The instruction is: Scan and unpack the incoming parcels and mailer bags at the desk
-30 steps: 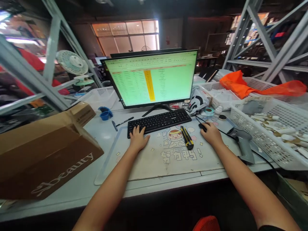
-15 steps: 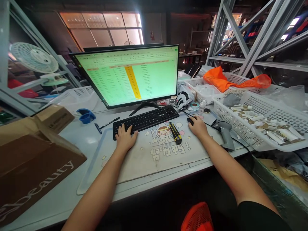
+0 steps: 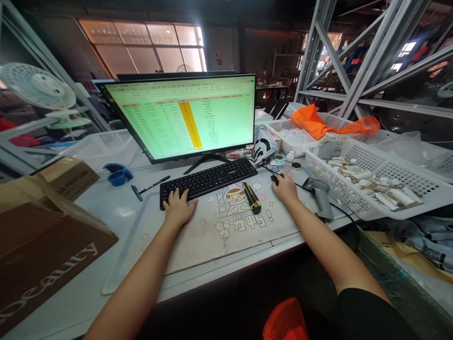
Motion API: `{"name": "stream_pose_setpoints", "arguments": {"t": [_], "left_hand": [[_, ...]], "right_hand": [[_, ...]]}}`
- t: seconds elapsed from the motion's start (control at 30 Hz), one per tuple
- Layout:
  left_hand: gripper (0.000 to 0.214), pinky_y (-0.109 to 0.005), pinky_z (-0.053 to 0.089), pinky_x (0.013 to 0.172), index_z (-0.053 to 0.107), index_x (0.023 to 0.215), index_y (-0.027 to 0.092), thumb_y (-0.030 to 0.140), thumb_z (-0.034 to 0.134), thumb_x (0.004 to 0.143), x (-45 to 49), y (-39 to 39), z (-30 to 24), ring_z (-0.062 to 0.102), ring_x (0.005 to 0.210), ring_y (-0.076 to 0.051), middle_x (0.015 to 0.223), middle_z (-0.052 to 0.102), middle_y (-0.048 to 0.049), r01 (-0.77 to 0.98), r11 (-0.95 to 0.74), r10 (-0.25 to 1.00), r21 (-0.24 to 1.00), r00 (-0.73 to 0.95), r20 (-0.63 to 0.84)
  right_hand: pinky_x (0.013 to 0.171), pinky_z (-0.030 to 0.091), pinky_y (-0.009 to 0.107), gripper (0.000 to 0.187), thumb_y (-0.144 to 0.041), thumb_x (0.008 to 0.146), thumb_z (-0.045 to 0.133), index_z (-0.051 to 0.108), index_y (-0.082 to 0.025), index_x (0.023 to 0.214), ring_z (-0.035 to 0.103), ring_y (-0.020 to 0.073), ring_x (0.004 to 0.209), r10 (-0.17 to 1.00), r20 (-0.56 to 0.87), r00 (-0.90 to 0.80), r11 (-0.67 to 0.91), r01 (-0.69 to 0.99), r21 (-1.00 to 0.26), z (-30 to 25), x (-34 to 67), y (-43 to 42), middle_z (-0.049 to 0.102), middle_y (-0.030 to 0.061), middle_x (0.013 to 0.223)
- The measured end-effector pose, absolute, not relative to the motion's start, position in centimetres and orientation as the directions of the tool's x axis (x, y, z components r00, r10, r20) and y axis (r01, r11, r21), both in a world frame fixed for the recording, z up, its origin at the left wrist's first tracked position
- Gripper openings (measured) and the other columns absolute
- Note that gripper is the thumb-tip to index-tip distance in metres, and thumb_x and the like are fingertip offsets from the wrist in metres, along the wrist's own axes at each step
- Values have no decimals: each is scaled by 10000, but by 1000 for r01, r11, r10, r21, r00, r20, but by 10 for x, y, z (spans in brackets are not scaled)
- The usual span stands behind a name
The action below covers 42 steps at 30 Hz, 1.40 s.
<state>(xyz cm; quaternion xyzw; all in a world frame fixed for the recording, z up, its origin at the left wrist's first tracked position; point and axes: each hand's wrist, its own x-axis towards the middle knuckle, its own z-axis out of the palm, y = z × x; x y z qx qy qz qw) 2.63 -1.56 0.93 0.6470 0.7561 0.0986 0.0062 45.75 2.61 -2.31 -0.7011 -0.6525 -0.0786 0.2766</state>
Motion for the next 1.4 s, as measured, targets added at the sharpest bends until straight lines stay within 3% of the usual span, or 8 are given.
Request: {"name": "stream_pose_setpoints", "arguments": {"t": [0.37,0.47,0.53,0.7,0.9,1.03,1.2,1.4], "left_hand": [[702,-699,217,1247,423,1614,163,531,388,1017,26,-15,8,194,1610,-406,1724,257,-217,979,134,981,155,-153,118],[705,-714,214,1240,428,1608,154,531,378,1015,25,-13,5,190,1609,-413,1721,258,-228,978,123,980,166,-145,133],[705,-722,215,1235,434,1603,147,529,382,1012,24,-11,4,187,1608,-419,1719,257,-234,977,122,981,172,-145,131],[703,-725,209,1236,431,1604,147,527,396,1014,23,-11,5,185,1607,-420,1723,251,-230,978,107,983,178,-131,129],[683,-707,223,1243,437,1607,165,509,413,1018,23,-14,9,189,1607,-418,1723,263,-215,977,118,984,178,-139,110],[678,-706,227,1245,435,1608,162,500,412,1021,23,-14,9,186,1610,-412,1722,265,-213,977,118,985,179,-139,107],[677,-710,218,1247,429,1612,159,491,425,1021,24,-14,10,182,1612,-413,1724,259,-214,974,123,985,192,-143,93],[681,-701,209,1254,423,1615,162,485,445,1016,24,-15,10,167,1619,-406,1732,241,-210,974,126,985,189,-145,91]], "right_hand": [[1028,494,486,485,-303,906,537,718,-153,1330,591,356,1197,871,467,154,-10,955,-296,-21,457,23,633,192,1353],[1099,397,600,549,-351,919,574,645,-157,1428,450,429,1384,842,512,173,-34,963,-269,-7,450,15,546,214,1496],[1146,334,617,564,-356,943,563,611,-132,1459,367,431,1457,847,526,72,58,972,-226,7,436,15,502,221,1544],[1141,408,411,409,-292,956,543,736,-157,1290,527,293,1316,898,371,-239,321,930,-179,27,372,50,632,144,1403],[1136,373,573,395,-306,962,558,754,-98,1233,388,406,1438,912,353,-211,280,947,-159,19,330,84,569,223,1474],[1179,310,585,356,-294,954,548,770,-147,1190,316,392,1513,895,372,-246,315,940,-135,15,329,78,526,172,1553],[1185,309,572,355,-272,952,528,773,-148,1177,378,375,1479,901,337,-273,338,929,-151,21,323,73,569,163,1515],[1090,436,445,422,-205,930,497,722,-129,1279,571,300,1281,893,264,-364,417,890,-183,35,281,94,693,152,1332]]}}
